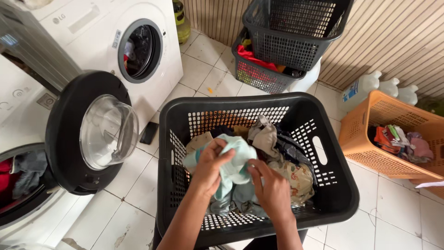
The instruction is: The person picks up clothing items one by one from a laundry basket, spreads them out to identify them, and places a denim item into the washing machine.
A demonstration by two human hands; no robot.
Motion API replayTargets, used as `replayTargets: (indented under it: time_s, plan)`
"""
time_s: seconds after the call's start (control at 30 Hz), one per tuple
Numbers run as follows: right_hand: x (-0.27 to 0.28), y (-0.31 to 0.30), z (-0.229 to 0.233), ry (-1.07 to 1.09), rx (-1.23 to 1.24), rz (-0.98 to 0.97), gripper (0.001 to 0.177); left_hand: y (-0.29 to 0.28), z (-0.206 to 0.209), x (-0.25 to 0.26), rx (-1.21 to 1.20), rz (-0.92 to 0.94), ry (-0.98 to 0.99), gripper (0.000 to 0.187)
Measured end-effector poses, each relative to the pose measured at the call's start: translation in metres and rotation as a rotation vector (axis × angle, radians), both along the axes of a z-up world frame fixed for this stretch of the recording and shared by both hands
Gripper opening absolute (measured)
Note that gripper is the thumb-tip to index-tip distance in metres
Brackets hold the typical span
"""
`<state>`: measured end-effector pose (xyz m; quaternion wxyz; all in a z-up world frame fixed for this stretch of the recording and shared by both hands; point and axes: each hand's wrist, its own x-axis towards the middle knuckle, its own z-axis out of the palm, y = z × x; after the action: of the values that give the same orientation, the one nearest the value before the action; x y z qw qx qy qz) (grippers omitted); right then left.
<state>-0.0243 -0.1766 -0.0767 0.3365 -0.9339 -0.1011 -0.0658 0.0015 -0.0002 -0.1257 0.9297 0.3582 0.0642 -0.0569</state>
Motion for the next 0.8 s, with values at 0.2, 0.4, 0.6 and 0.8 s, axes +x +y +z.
replayTargets:
  time_s: [0.2, 0.4, 0.6, 0.8]
  plan:
    - [0.016, -0.002, -0.007, 0.129, 0.314, 0.034, 0.012, -0.004, 0.035, -0.009, 0.144, -0.117, -0.202, 0.042]
    - [0.031, -0.015, 0.018, 0.135, 0.554, -0.112, 0.014, 0.006, 0.067, -0.019, 0.974, -0.160, -0.274, 0.083]
    - [0.033, -0.036, 0.047, 0.105, 0.559, -0.196, 0.010, 0.023, 0.060, -0.014, 1.373, -0.156, 0.174, 0.035]
    - [0.039, -0.112, 0.063, -0.152, 1.006, -0.117, 0.021, 0.077, 0.059, -0.016, 1.622, 0.345, -0.130, 0.021]
